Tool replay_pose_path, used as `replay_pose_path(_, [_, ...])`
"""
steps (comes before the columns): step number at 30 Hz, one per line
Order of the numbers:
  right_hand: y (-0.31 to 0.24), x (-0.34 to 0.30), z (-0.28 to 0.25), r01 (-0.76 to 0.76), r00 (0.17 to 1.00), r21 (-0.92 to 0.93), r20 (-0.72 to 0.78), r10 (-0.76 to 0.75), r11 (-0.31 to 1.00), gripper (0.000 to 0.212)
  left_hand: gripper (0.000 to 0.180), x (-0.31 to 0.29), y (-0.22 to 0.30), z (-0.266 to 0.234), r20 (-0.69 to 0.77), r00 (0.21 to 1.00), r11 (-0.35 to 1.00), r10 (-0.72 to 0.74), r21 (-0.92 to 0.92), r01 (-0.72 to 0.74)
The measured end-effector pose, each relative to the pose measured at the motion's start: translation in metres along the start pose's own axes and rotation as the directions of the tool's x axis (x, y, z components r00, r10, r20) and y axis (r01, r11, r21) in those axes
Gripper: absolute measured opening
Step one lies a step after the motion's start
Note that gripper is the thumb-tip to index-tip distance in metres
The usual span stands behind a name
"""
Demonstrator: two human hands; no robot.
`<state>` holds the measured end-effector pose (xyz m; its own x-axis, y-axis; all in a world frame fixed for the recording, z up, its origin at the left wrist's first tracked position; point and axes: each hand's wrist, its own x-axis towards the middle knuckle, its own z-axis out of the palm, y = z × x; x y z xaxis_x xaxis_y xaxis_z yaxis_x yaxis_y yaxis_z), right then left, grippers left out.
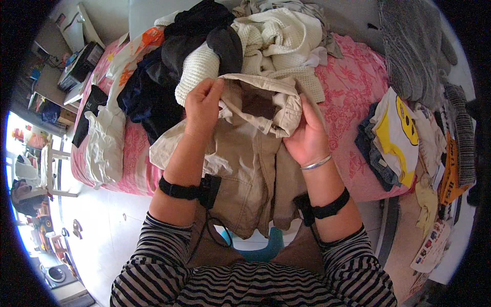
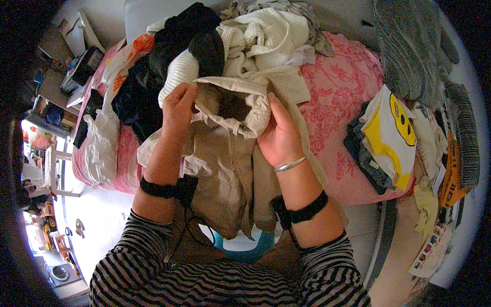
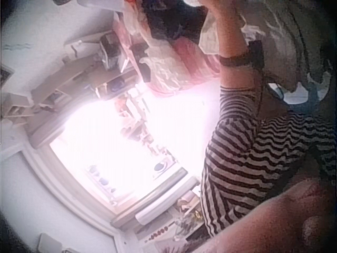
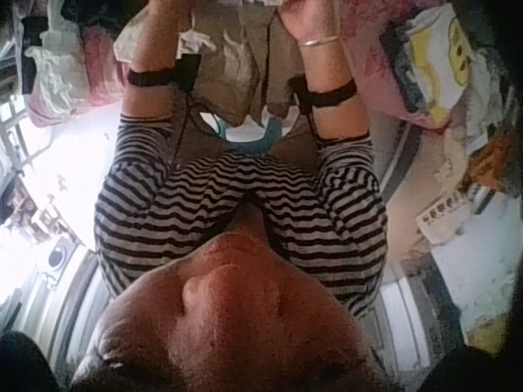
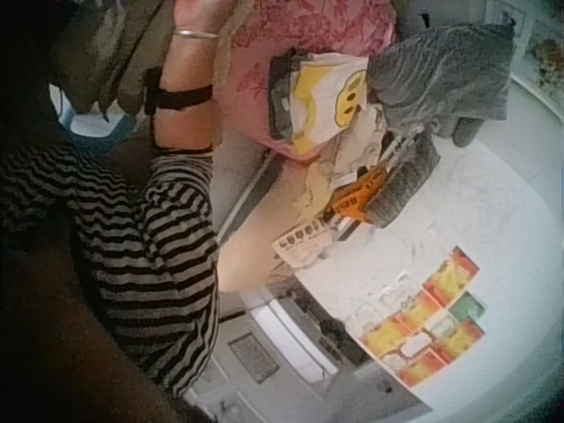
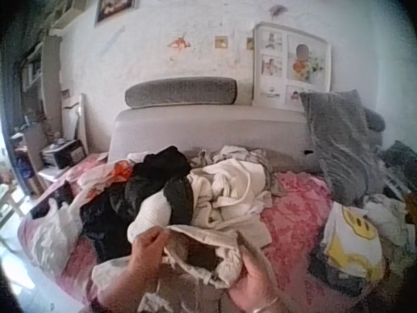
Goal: The person folds a beige jacket and a pair of black pants on a bed. They smooth the fabric, fold sleeves and legs, and place the folded items on a growing stack.
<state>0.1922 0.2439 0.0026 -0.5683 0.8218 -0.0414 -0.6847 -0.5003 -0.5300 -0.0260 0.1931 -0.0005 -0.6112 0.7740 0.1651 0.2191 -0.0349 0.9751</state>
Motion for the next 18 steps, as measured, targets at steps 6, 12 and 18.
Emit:
replay_pose_path(6, [-0.007,-0.002,-0.004,-0.186,0.978,0.126,0.116,0.172,0.974,0.040,0.029,-0.005,0.007,0.005,-0.019,0.995,0.978,-0.099,-0.183,0.094])
replay_pose_path(12, [-0.006,0.001,-0.005,-0.028,0.988,0.049,0.156,0.020,0.998,0.035,0.020,-0.005,0.011,0.003,-0.002,0.997,0.966,-0.071,-0.249,0.068])
replay_pose_path(18, [-0.009,0.001,-0.004,-0.053,0.986,-0.037,0.154,0.058,0.998,0.025,0.023,-0.013,0.032,0.007,0.171,0.773,0.767,0.611,0.115,-0.632])
